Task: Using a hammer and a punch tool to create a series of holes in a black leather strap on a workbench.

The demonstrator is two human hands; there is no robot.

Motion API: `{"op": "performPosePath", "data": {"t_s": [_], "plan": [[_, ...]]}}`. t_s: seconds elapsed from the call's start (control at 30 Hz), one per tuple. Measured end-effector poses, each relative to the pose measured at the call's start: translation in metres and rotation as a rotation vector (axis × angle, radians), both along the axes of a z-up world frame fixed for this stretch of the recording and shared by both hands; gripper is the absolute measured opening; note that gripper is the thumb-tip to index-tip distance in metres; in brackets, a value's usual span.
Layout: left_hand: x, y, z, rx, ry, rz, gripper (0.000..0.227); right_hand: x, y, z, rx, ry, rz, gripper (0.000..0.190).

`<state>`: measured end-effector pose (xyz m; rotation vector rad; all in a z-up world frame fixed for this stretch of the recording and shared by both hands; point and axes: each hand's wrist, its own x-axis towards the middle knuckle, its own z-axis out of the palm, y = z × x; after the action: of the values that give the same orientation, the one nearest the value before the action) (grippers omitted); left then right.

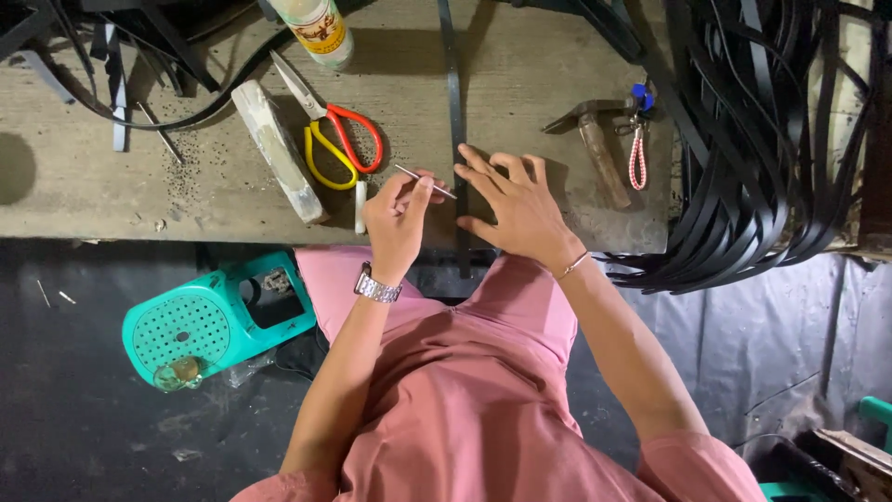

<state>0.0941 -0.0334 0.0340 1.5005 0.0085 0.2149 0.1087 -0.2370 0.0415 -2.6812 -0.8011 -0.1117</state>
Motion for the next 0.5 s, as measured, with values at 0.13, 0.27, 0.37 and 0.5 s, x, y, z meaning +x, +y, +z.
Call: {"op": "performPosePath", "data": {"t_s": [0.13, 0.27, 0.37, 0.5], "plan": [[0.009, 0.000, 0.004, 0.025, -0.017, -0.058, 0.016, 0.008, -0.002, 0.009, 0.013, 0.015, 0.042, 0.074], [0.013, -0.002, 0.001, 0.129, -0.035, -0.088, 0.018, 0.011, -0.002, 0.008, 0.022, 0.010, 0.058, 0.078], [0.015, -0.002, -0.001, 0.138, -0.028, -0.106, 0.018, 0.012, -0.002, 0.010, 0.026, 0.001, 0.063, 0.078], [0.016, -0.001, 0.000, 0.149, -0.048, -0.122, 0.015, 0.012, -0.001, 0.012, 0.025, 0.039, 0.059, 0.075]]}}
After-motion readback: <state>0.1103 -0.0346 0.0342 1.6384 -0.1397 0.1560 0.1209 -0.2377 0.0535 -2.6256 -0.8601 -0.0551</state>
